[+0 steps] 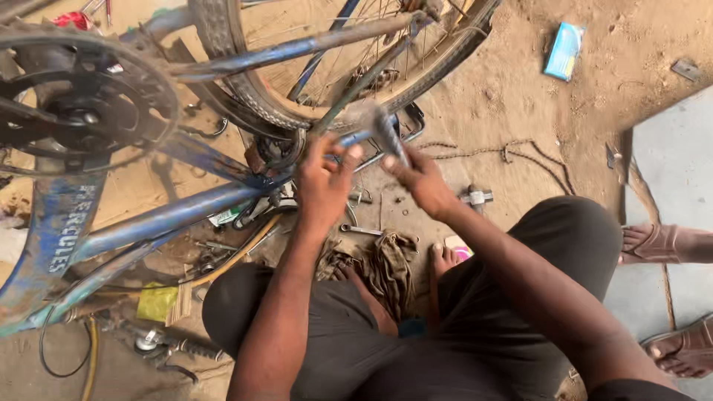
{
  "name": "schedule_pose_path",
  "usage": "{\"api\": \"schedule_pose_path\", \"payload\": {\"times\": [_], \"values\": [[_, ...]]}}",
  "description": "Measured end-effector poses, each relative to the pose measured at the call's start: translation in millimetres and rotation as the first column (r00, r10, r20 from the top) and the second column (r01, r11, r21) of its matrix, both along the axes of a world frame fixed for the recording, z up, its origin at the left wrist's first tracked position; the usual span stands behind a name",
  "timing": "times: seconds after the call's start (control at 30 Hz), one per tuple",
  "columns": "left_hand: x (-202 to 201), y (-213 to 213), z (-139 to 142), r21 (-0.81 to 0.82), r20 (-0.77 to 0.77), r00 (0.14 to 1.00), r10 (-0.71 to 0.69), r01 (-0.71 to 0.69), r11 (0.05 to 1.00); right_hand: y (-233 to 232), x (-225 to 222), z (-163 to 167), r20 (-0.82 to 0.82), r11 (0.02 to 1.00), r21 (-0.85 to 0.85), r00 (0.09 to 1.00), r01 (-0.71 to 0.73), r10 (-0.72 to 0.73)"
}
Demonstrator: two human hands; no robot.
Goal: The person removes a damaged bicycle chain using a hammer and pliers, then installs a new chain by wrapping it around the gears and connecting the ends. The person uses a hammer to secure the chain link.
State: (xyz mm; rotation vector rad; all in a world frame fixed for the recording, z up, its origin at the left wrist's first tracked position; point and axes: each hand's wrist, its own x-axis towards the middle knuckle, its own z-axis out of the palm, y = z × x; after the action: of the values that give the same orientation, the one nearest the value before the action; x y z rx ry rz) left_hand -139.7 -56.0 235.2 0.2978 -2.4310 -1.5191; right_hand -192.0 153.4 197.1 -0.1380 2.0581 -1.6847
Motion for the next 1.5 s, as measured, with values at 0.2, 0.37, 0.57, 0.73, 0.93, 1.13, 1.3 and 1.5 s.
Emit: {"api": "schedule_pose_path", "payload": {"times": [0.2,0.37,0.57,0.73,0.93,1.13,1.3,1.5], "values": [[-2.3,22.3,-7.8,0.573,-0.077,0.99,-0.116,0.139,0.808,-3.3,1.7,61.4,-0.31,0.998,-0.026,0.95,-0.055,0.044],[0.7,17.8,-33.3,0.66,-0.154,0.984,-0.084,0.166,0.733,-2.4,5.2,50.1,0.058,0.927,-0.257,0.953,-0.274,0.298],[2.7,10.6,-7.6,0.506,-0.039,0.978,-0.204,0.195,0.84,5.7,17.3,30.9,0.356,0.682,-0.667,0.675,-0.301,0.647],[3.3,-13.2,32.4,0.314,0.012,0.911,-0.412,0.388,0.867,11.5,14.6,51.7,0.258,0.637,-0.685,0.7,-0.354,0.666],[7.4,-9.9,52.8,-0.303,-0.068,0.855,-0.513,0.473,0.828,17.1,12.2,67.7,0.355,0.731,-0.523,0.668,-0.437,0.654],[9.0,-11.8,37.5,-0.618,0.278,0.888,-0.365,0.457,0.64,18.8,5.5,49.8,0.375,0.893,-0.347,0.831,-0.286,0.411],[10.3,-13.5,5.0,-0.67,0.031,0.906,-0.421,0.331,0.664,16.3,-1.2,30.1,0.289,0.942,-0.155,0.898,-0.298,0.332],[7.4,-6.6,-27.5,-0.574,-0.142,0.856,-0.497,0.338,0.746,15.3,0.7,-2.1,0.326,0.983,0.041,0.932,-0.18,0.157]]}}
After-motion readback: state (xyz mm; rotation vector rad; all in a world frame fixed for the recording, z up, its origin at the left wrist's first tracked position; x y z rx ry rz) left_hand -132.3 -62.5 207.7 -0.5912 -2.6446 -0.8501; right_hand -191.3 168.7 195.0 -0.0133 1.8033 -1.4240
